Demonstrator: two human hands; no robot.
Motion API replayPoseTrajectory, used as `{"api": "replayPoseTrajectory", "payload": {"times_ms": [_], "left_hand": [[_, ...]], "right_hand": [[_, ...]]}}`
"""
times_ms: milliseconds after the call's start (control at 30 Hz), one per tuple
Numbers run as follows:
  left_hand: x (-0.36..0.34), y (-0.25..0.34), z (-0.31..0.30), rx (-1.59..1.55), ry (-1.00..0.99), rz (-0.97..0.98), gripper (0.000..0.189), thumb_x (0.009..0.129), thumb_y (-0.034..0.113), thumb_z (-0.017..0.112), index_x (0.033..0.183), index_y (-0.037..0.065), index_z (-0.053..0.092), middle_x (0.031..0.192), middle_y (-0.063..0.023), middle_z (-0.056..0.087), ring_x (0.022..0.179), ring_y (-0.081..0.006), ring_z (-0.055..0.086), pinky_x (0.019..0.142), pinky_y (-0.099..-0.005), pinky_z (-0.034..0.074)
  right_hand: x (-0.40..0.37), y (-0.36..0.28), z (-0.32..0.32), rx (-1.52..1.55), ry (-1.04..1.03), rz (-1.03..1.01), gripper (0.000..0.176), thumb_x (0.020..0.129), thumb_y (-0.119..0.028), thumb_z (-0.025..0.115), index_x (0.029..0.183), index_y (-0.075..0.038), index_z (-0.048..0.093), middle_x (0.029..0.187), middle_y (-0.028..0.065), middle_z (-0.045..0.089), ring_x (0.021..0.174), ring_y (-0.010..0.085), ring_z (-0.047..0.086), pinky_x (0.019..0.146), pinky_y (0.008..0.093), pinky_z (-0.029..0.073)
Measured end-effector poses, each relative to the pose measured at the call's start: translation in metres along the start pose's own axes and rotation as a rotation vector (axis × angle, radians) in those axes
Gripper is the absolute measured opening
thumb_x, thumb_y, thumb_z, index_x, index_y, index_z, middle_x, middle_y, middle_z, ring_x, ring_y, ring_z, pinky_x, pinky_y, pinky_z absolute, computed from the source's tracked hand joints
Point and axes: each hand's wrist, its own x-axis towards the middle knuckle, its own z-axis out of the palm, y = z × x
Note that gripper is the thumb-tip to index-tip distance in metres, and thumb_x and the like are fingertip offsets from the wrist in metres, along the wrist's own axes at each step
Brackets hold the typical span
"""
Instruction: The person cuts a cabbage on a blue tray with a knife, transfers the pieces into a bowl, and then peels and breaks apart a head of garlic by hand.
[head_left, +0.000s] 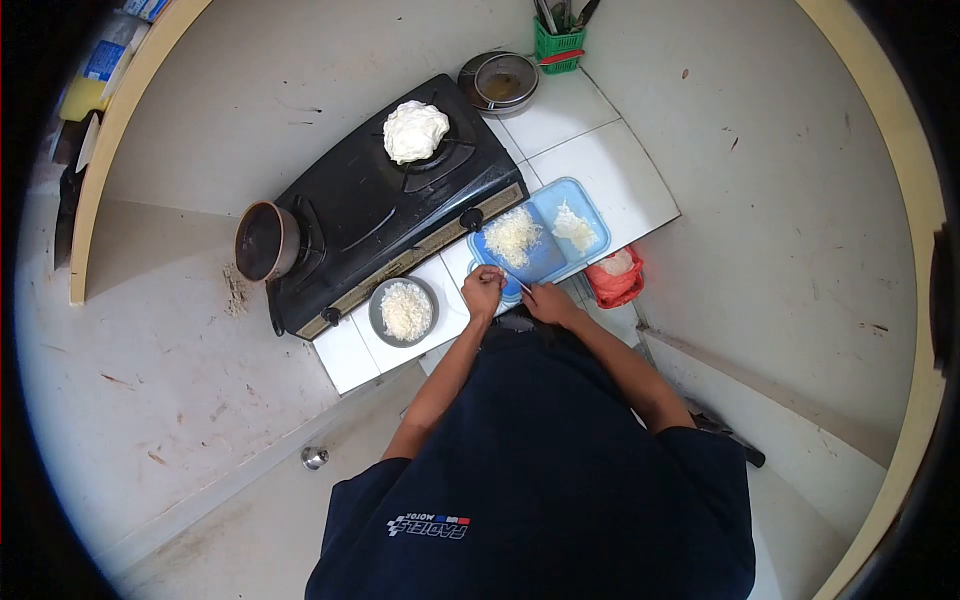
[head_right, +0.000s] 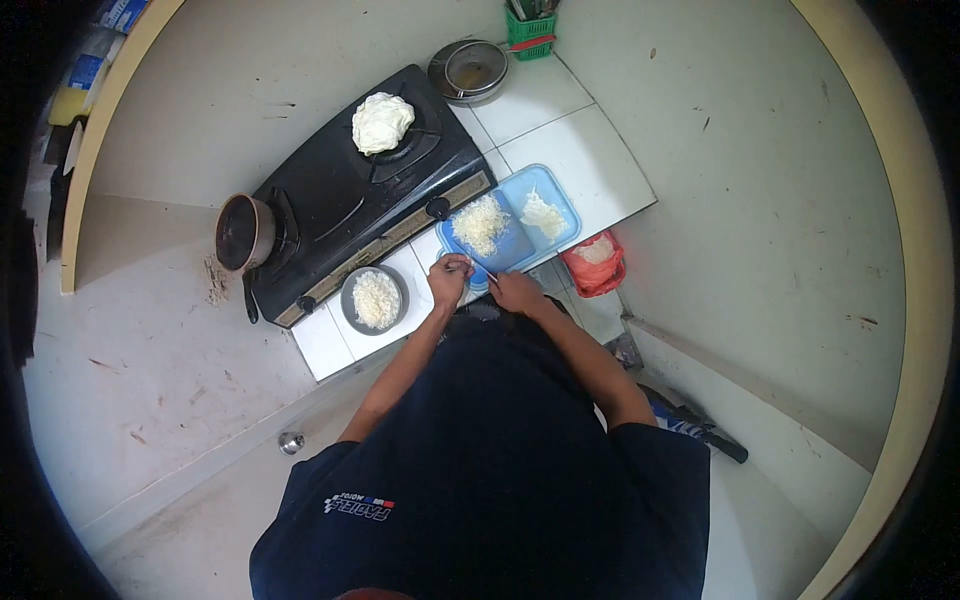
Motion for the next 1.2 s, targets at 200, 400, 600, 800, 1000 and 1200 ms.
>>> {"api": "replayPoseTrajectory", "payload": {"times_ms": [200,400,600,800,1000,1200], "left_hand": [[0.0,0.001,-0.001,0.119,0.002,0.121,0.006,0.087,0.002,0.069,0.091,-0.003,0.072,0.078,-0.0095,0.073,0.071,-0.0139,0.071,0.067,-0.0268,0.056],[0.008,-0.005,0.001,0.267,0.058,0.186,0.012,0.083,0.007,0.073,0.09,-0.004,0.072,0.082,-0.012,0.074,0.074,-0.0175,0.072,0.072,-0.0287,0.057],[0.003,0.006,0.002,0.322,0.086,0.202,0.012,0.082,0.006,0.073,0.088,-0.004,0.072,0.081,-0.0129,0.074,0.074,-0.0186,0.072,0.073,-0.0297,0.057],[0.005,-0.002,0.002,0.33,0.116,0.206,0.013,0.081,0.007,0.075,0.087,-0.004,0.072,0.081,-0.0129,0.074,0.074,-0.0191,0.072,0.072,-0.0299,0.057],[0.008,-0.003,0.001,0.229,0.07,0.078,0.012,0.082,0.008,0.075,0.087,-0.002,0.072,0.077,-0.0119,0.074,0.07,-0.0174,0.072,0.071,-0.0294,0.057],[0.003,0.012,0.004,0.135,0.053,-0.109,0.014,0.083,0.005,0.074,0.094,-0.004,0.071,0.08,-0.0125,0.075,0.07,-0.0168,0.074,0.065,-0.0262,0.057]], "right_hand": [[-0.008,0.0,-0.012,0.07,-0.003,-0.006,0.042,0.098,-0.036,0.056,0.09,0.004,0.065,0.078,0.0288,0.065,0.077,0.0479,0.064,0.075,0.0562,0.051],[-0.008,-0.003,-0.025,0.053,-0.033,-0.024,0.04,0.098,-0.037,0.057,0.091,0.001,0.065,0.079,0.0282,0.065,0.078,0.0472,0.065,0.073,0.0565,0.051],[0.0,-0.014,-0.028,-0.029,-0.04,-0.009,0.04,0.097,-0.038,0.056,0.09,0.001,0.065,0.077,0.0274,0.066,0.075,0.0466,0.066,0.072,0.0561,0.053],[0.002,-0.012,-0.024,-0.08,0.031,-0.063,0.039,0.097,-0.036,0.056,0.088,0.001,0.066,0.078,0.0269,0.067,0.075,0.0459,0.067,0.071,0.0565,0.054],[-0.001,-0.002,-0.02,-0.06,-0.062,0.02,0.039,0.096,-0.035,0.056,0.089,0.002,0.066,0.08,0.0264,0.067,0.076,0.0464,0.067,0.072,0.0564,0.054],[0.008,-0.011,-0.022,-0.037,-0.017,0.036,0.041,0.097,-0.037,0.055,0.093,0.002,0.065,0.084,0.0284,0.067,0.078,0.0463,0.066,0.073,0.0565,0.052]]}}
